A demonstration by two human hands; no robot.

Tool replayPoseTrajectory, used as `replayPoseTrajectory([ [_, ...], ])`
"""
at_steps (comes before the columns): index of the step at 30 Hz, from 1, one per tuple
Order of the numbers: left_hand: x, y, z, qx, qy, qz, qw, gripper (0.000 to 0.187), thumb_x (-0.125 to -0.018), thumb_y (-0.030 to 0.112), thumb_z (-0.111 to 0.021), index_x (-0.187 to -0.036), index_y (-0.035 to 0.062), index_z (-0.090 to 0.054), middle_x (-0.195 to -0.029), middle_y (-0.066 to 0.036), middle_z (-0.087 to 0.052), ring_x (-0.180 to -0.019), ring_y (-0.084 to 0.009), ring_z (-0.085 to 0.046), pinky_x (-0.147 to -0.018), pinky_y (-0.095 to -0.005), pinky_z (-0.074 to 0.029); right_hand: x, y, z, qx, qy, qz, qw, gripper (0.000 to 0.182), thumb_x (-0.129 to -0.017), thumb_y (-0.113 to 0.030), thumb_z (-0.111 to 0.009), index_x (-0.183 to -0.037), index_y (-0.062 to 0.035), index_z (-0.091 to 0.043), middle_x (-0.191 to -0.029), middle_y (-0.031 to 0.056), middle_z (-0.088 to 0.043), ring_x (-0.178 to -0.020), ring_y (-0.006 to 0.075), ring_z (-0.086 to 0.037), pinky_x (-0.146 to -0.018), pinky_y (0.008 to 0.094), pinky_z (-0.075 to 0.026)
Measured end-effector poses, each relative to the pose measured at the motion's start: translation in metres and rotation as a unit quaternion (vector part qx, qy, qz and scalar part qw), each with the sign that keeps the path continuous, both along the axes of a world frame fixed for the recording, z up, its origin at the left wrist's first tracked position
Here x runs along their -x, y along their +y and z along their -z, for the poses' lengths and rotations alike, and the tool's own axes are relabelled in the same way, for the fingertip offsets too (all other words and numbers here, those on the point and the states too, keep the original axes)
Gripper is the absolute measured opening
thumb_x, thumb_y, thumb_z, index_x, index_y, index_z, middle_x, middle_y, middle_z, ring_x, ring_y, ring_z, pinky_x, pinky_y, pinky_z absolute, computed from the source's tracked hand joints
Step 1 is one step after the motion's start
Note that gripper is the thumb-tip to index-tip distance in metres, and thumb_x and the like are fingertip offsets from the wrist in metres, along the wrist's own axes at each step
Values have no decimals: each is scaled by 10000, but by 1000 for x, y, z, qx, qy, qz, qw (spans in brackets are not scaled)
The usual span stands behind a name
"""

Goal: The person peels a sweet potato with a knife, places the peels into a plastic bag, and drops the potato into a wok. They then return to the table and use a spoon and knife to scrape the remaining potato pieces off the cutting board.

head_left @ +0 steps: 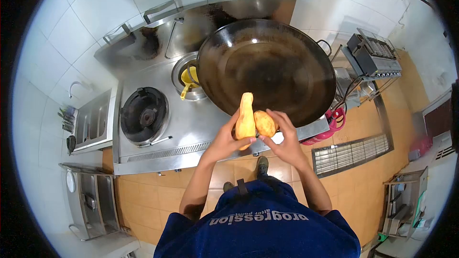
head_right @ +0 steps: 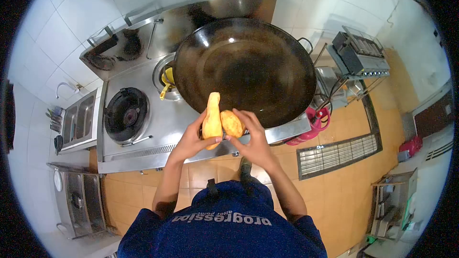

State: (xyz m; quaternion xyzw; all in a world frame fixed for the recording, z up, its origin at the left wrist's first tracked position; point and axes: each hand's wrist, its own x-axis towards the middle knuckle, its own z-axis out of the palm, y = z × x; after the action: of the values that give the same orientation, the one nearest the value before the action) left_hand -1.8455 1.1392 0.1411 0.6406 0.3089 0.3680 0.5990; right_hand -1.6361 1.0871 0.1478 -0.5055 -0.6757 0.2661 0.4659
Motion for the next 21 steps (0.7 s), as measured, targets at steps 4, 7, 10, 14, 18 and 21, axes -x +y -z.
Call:
replayPoseTrajectory([
  [4,-27,42,3,-110,125,7,986,860,-779,185,-803,-1469,-54,-350,-1289,-258,-596,-1234,-304,-575,-1033,-352,-426,-46,38,1,-43,-125,-1,991,649,-754,-126,-792,-1344,-33,-538,-1231,201,-559,-1144,370,-569,-965,403,-472],
  [7,-44,65,-1,-178,315,-4,932,800,-790,206,-798,-1438,-46,-403,-1250,-265,-618,-1172,-348,-616,-994,-373,-460,-83,67,12,11,-196,-24,980,611,-738,-161,-801,-1289,-33,-570,-1229,198,-567,-1123,392,-573,-958,435,-472],
  [10,-66,89,-1,-205,390,39,897,671,-796,237,-777,-1342,-37,-498,-1085,-294,-653,-1059,-427,-624,-906,-448,-489,-111,95,33,79,-276,-52,956,559,-721,-155,-811,-1223,-34,-597,-1198,171,-602,-1120,385,-580,-953,433,-485],
  [14,-93,121,23,-200,499,121,835,477,-819,229,-758,-1195,-13,-592,-1036,-249,-686,-1034,-406,-642,-885,-472,-501,-130,131,55,142,-342,-112,922,561,-706,-191,-820,-1203,-43,-606,-1199,173,-617,-1133,378,-583,-960,440,-484],
  [18,-111,147,47,-197,570,229,764,417,-847,247,-738,-1158,-6,-621,-1112,-216,-685,-1093,-374,-631,-927,-453,-509,-137,155,74,194,-384,-184,884,614,-698,-232,-832,-1235,-43,-602,-1190,181,-634,-1140,370,-588,-983,441,-475],
  [21,-119,146,46,-175,604,224,745,391,-853,222,-713,-1160,0,-618,-1119,-223,-680,-1117,-369,-616,-980,-468,-472,-137,163,80,192,-406,-207,869,624,-701,-252,-835,-1239,-35,-604,-1182,187,-642,-1139,369,-592,-983,441,-476],
])
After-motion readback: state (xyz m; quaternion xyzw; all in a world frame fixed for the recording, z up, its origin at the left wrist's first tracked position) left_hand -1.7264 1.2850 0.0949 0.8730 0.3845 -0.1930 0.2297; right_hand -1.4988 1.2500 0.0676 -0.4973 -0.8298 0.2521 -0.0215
